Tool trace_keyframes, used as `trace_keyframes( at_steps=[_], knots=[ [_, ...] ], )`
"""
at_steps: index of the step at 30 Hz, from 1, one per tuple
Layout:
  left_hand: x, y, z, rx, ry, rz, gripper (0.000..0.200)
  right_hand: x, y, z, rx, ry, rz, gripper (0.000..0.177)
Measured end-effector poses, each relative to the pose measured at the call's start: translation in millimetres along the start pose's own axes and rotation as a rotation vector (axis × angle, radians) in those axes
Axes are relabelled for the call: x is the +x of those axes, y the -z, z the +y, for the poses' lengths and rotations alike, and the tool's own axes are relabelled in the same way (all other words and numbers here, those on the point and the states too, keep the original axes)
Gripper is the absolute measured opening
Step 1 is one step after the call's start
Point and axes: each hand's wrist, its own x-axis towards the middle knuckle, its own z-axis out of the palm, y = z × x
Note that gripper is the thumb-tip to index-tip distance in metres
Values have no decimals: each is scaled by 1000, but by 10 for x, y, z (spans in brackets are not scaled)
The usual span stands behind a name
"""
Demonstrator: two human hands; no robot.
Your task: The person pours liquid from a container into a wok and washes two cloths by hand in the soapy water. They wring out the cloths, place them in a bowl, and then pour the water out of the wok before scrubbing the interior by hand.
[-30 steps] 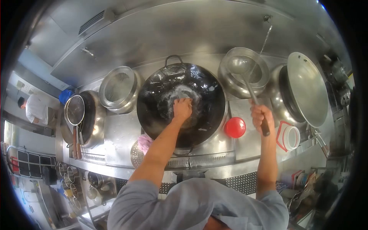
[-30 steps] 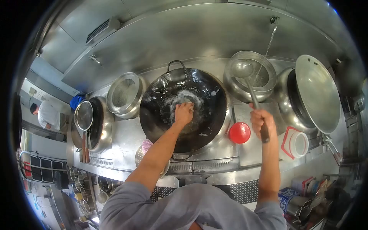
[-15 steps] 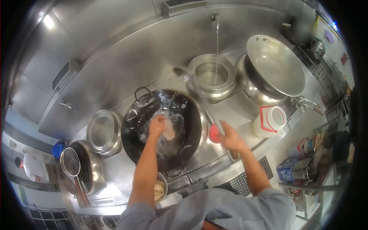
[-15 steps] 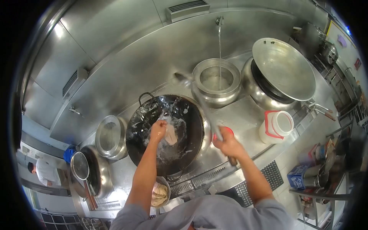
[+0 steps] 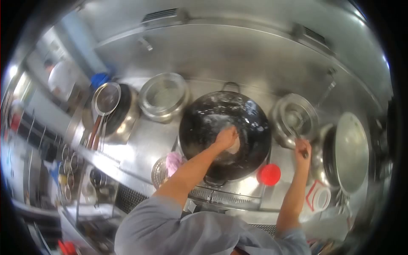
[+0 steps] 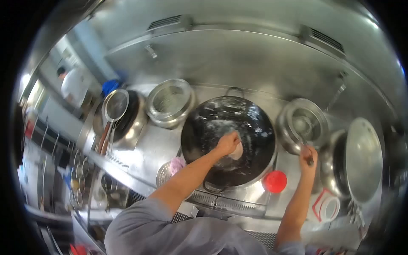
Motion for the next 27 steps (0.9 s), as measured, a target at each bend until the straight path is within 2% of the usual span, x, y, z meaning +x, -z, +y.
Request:
trace_keyframes(
  at_steps=[1, 2, 3, 4, 6, 7, 9, 10, 13, 16, 19, 22, 23, 25, 26, 27],
  knots=[
    [27, -21, -98, -29, -106, 159, 26, -158, -155, -51, 129, -267, -61, 3],
    [-159, 61, -2, 110, -150, 121, 27, -360, -293, -105, 266, -526, -106, 9],
    [-343, 141, 126, 245, -195, 62, 29, -544, -428, -76, 168, -479, -121, 15],
    [-290, 192, 59, 248, -119, -289, 32, -740, -546, -19, 77, -422, -140, 20],
    [-229, 188, 48, 100, 7, -149, 30, -976, -491, 19, -17, -342, -188, 37],
    [-185, 166, 66, 25, 63, -79, 30, -1124, -523, 37, -72, -325, -193, 37],
    [-146, 89, 70, -44, 45, -21, 28, -1585, -755, 144, -179, -292, -196, 38],
    [-150, 47, 48, -79, 41, 7, 27, -1786, -880, 208, -168, -310, -148, 40],
    [28, -66, -39, -106, 173, -4, 28, -2198, -998, 357, -178, -409, -250, 44],
    [73, 37, 5, -202, 159, 101, 31, -2413, -977, 572, -404, -472, -199, 45],
    [111, 72, -42, -301, 320, 114, 31, -2566, -1264, 874, -741, -491, -159, 50],
    [-19, 260, -182, -119, 129, 123, 37, -2361, -1261, 1445, -1473, -160, -362, 54],
    [-126, 334, -241, -56, 118, 86, 40, -2336, -1515, 1596, -1622, -131, -377, 57],
    [-405, 447, -311, 79, 93, 9, 47, -2030, -1825, 1967, -1633, -178, -528, 55],
    [-553, 581, -193, 153, 114, -95, 49, -1867, -2073, 2193, -1663, -284, -550, 52],
    [-669, 699, -102, 229, 136, -195, 52, -1438, -1996, 2586, -1716, 79, -765, 51]
  ],
)
